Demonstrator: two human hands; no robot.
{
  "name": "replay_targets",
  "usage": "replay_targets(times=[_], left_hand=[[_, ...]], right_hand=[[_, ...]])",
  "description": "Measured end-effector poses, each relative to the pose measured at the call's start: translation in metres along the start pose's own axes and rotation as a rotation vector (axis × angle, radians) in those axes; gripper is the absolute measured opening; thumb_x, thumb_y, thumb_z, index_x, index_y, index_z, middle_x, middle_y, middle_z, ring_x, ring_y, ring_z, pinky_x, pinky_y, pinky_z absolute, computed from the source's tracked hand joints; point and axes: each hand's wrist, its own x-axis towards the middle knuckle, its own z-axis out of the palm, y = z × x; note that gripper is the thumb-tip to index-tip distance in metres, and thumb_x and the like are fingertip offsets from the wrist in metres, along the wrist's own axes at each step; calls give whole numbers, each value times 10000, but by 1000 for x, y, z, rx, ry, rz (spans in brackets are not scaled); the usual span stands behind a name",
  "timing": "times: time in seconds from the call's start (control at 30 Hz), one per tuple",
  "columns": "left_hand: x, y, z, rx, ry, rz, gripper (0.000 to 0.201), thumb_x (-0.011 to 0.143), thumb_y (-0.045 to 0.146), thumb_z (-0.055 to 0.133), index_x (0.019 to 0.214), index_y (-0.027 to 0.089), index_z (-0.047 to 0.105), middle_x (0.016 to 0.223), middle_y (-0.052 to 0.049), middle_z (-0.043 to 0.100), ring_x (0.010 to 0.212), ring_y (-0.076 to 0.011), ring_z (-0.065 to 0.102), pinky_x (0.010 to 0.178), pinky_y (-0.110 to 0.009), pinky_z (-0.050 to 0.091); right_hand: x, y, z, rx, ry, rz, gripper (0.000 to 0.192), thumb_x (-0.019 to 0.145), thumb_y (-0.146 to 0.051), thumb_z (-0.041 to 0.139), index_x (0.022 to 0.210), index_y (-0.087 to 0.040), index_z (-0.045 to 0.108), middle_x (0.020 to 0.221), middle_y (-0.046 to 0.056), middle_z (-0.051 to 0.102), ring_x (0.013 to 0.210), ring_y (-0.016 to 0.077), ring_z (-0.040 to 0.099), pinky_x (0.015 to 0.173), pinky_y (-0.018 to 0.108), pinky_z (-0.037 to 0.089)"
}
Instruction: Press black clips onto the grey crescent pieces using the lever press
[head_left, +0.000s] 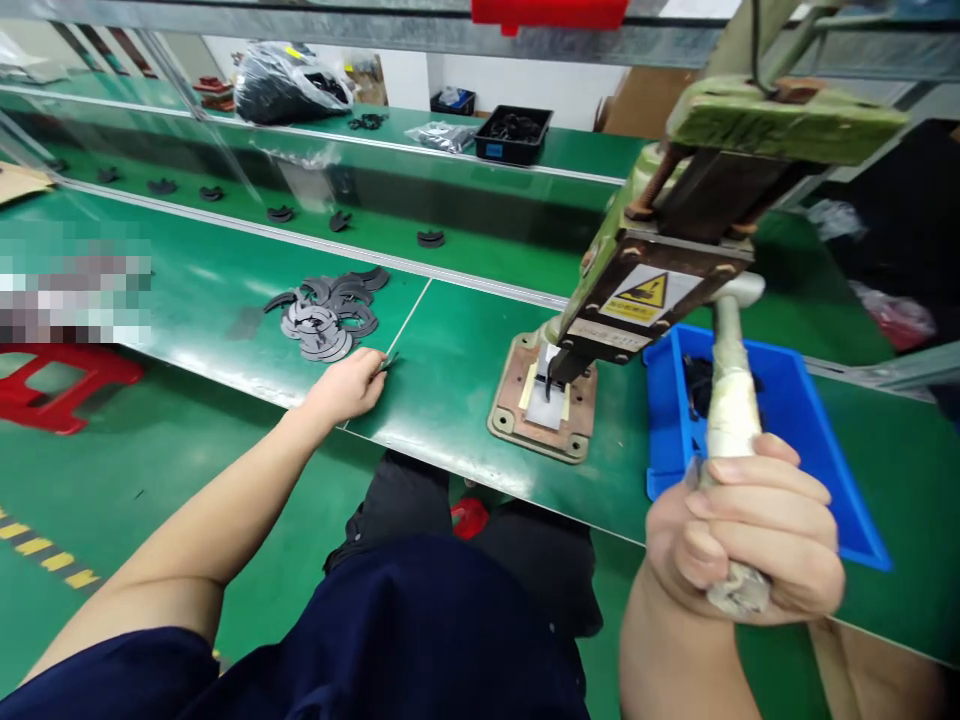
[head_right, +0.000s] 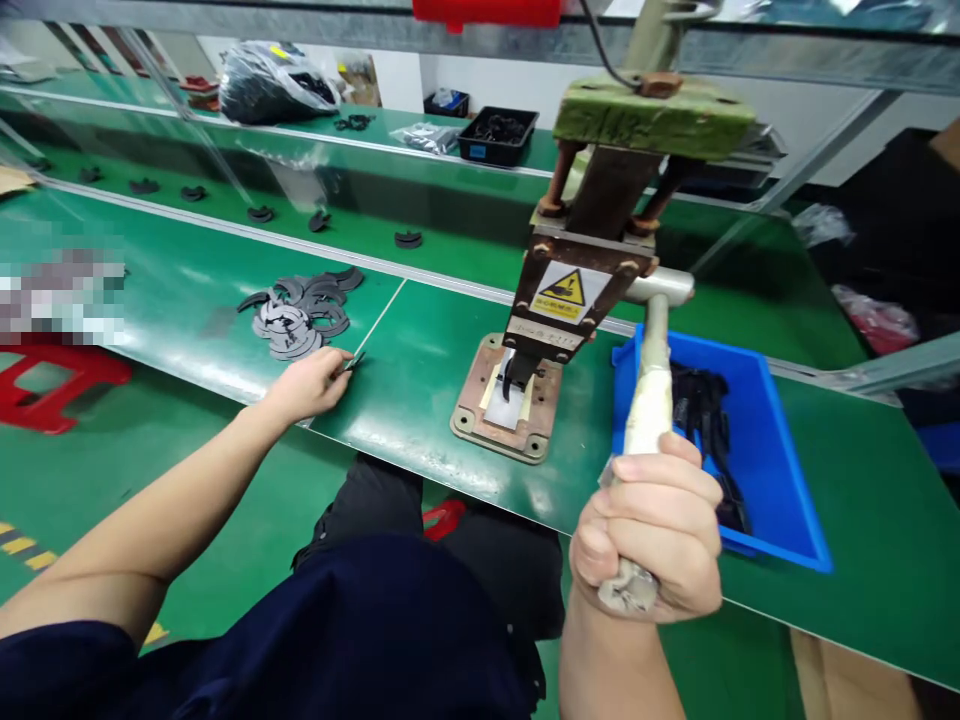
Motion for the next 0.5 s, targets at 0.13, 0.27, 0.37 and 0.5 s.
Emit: replay_targets(times=[0.13, 0.27, 0.37, 0.5], left_hand=[[17, 36, 2, 64, -189, 229, 217, 992, 379, 601, 1143, 255, 695, 1491, -114, 645, 1206, -335, 693, 1022, -457, 530], [33, 56, -6, -48, -313, 276, 342, 936, 548, 699, 1115, 257, 717, 1395, -102, 698, 1224, -327, 684, 1063, -449, 525], [43, 62, -9, -133, -298, 224, 451, 962, 600, 663, 1238, 246, 707, 1322, -107, 715, 1121, -293, 708, 999, -421, 553], [53, 71, 2, -158, -375, 428, 513, 930, 522, 749, 1354, 236, 702, 1417, -147, 672, 1331, -342, 621, 1158, -458, 469]], right_hand=[[2, -12, -8, -68, -139, 114, 492, 846, -490, 756, 549, -249, 447, 564, -60, 539, 696, 164, 648, 926, 523, 598], [4, -17, -12, -71, -185, 138, 474, 860, -466, 760, 563, -247, 462, 586, -61, 548, 727, 165, 656, 958, 533, 592], [4, -17, -10, -56, -177, 137, 484, 874, -460, 760, 565, -244, 457, 592, -59, 543, 742, 159, 653, 975, 524, 589], [4, -18, -9, -58, -174, 132, 473, 886, -456, 757, 577, -244, 468, 603, -56, 546, 755, 160, 655, 984, 534, 588]])
